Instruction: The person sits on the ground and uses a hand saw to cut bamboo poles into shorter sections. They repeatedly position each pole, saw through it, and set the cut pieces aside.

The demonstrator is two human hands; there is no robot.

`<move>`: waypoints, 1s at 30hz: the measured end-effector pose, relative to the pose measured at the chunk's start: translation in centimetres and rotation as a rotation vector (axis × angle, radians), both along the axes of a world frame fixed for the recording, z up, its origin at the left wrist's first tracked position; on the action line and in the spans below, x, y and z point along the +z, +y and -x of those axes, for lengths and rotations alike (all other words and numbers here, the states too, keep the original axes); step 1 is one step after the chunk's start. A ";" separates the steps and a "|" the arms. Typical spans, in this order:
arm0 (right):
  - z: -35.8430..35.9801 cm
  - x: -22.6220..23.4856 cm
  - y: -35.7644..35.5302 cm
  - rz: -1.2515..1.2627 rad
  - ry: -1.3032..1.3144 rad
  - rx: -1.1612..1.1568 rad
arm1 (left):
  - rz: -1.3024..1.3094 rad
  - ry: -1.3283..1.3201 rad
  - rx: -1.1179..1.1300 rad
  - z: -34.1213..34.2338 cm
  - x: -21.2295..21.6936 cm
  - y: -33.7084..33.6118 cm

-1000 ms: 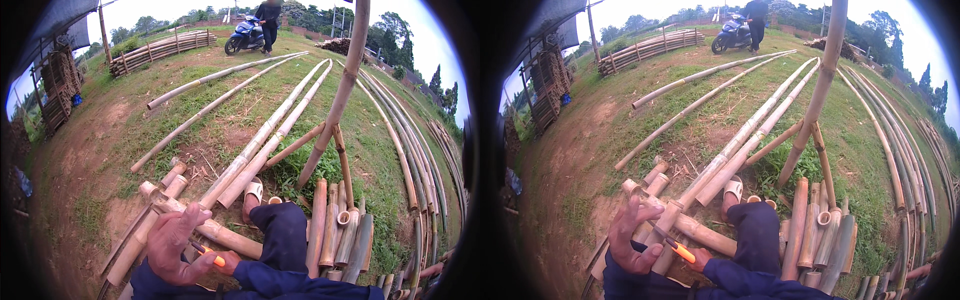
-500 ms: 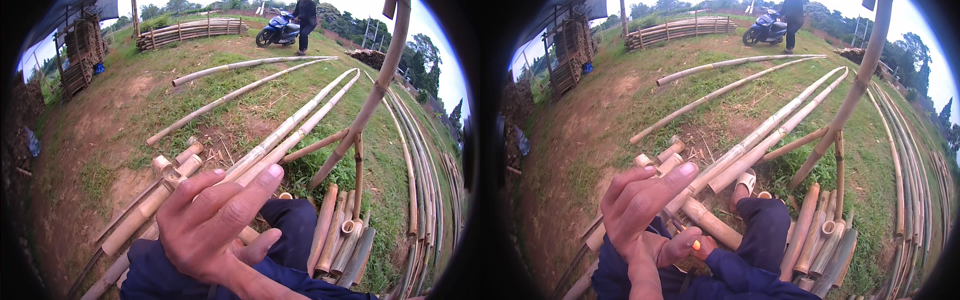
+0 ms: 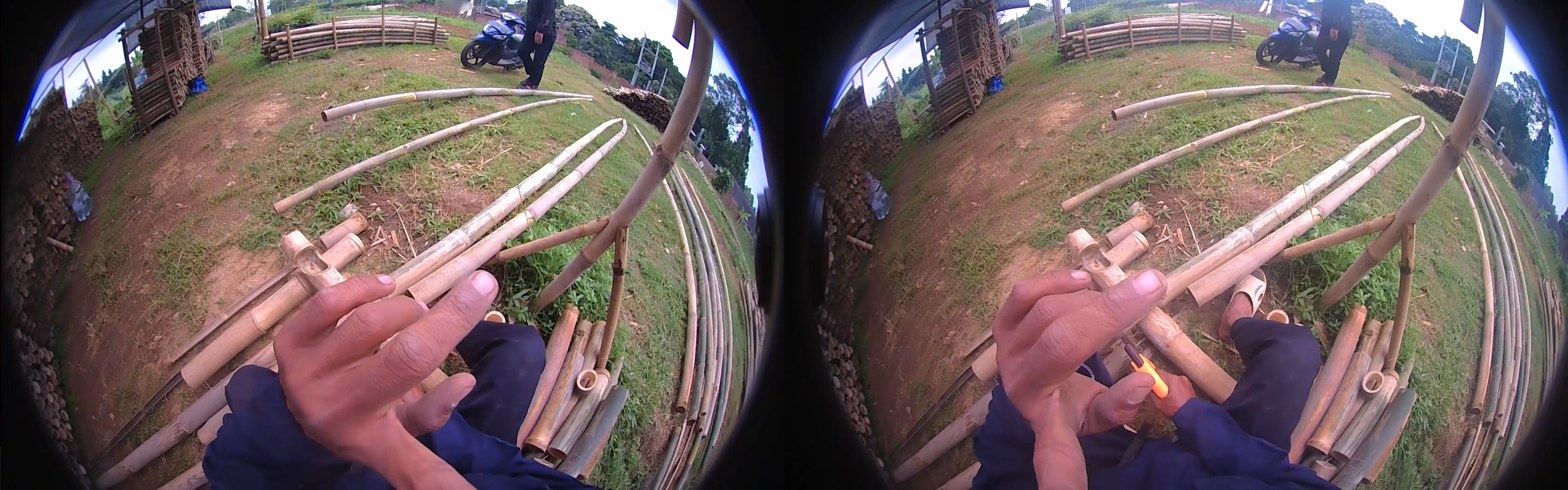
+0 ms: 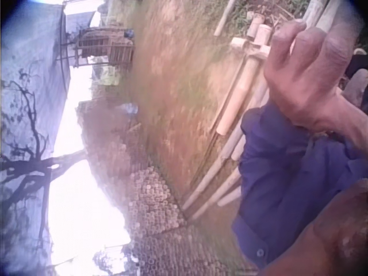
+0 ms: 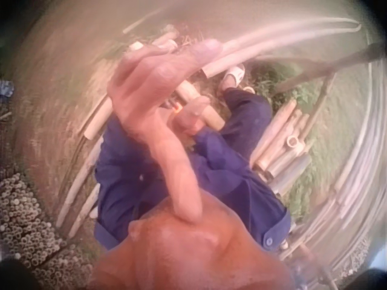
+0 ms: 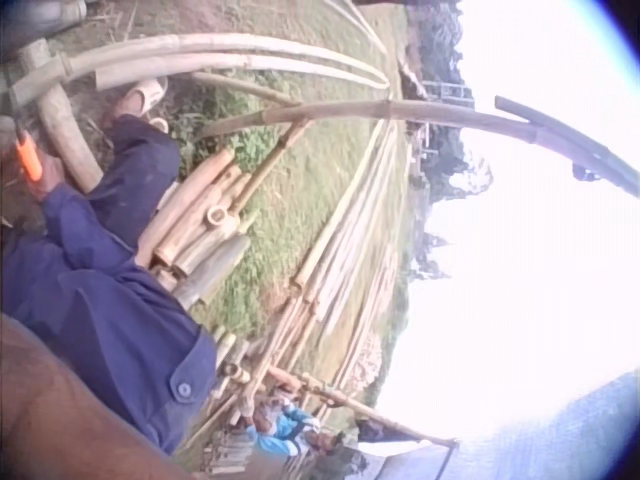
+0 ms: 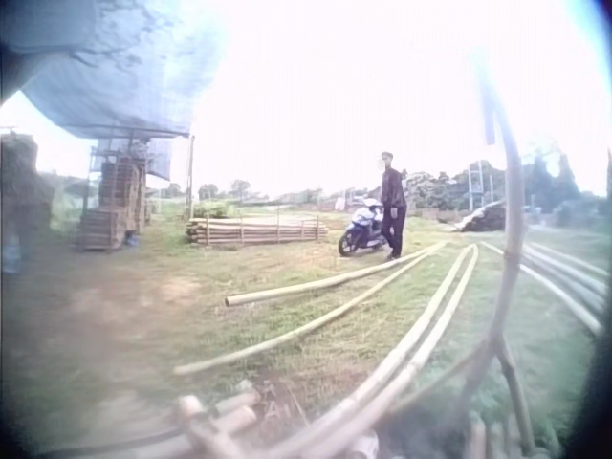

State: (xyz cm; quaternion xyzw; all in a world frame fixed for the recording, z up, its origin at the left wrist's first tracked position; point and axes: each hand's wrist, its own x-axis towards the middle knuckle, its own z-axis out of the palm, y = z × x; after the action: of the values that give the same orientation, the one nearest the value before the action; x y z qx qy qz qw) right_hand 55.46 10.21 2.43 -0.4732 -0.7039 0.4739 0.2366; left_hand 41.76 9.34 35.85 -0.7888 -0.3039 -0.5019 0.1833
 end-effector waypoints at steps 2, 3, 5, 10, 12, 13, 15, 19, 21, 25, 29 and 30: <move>0.4 0.2 -0.2 -0.018 0.001 0.009 | -0.017 0.007 0.022 0.5 0.2 -0.9; 0.1 0.2 -0.3 -0.021 0.006 0.002 | -0.024 0.010 0.021 0.5 0.2 -1.0; -0.2 0.1 -0.3 -0.024 0.016 -0.011 | -0.033 0.012 0.020 0.5 0.3 -1.1; 0.2 -0.2 -0.3 -0.074 0.006 0.009 | -0.041 0.025 0.047 1.2 0.1 -1.7; 0.1 -0.3 -0.2 -0.082 -0.019 0.009 | -0.054 0.025 0.044 1.3 0.0 -1.7; 0.1 -0.4 -0.2 -0.085 -0.031 0.006 | -0.058 0.026 0.043 1.4 -0.1 -1.7; 0.0 0.6 -0.1 -0.061 -0.063 -0.002 | -0.068 0.027 0.044 1.4 -0.3 -1.8; -0.6 -0.6 -0.1 -0.075 -0.034 -0.006 | -0.113 0.050 0.043 2.0 -1.3 -0.4; 0.4 -3.0 0.0 -0.062 -0.099 0.053 | -0.107 0.069 0.085 3.7 -2.9 0.4; -0.5 -1.0 0.5 -0.100 -0.097 0.069 | 0.020 0.046 0.186 8.3 -9.0 4.5; -0.3 -0.7 0.4 -0.082 -0.101 0.072 | 0.457 -0.068 0.435 15.6 -18.6 7.2; -0.3 -0.6 0.4 -0.080 -0.105 0.072 | 0.622 -0.099 0.531 17.8 -21.0 7.2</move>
State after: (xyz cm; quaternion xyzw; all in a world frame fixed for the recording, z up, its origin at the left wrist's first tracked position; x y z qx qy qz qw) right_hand 55.72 10.58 1.78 -0.4621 -0.7504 0.4279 0.2008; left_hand 23.93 16.57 14.83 -0.6756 -0.6425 -0.3589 0.0443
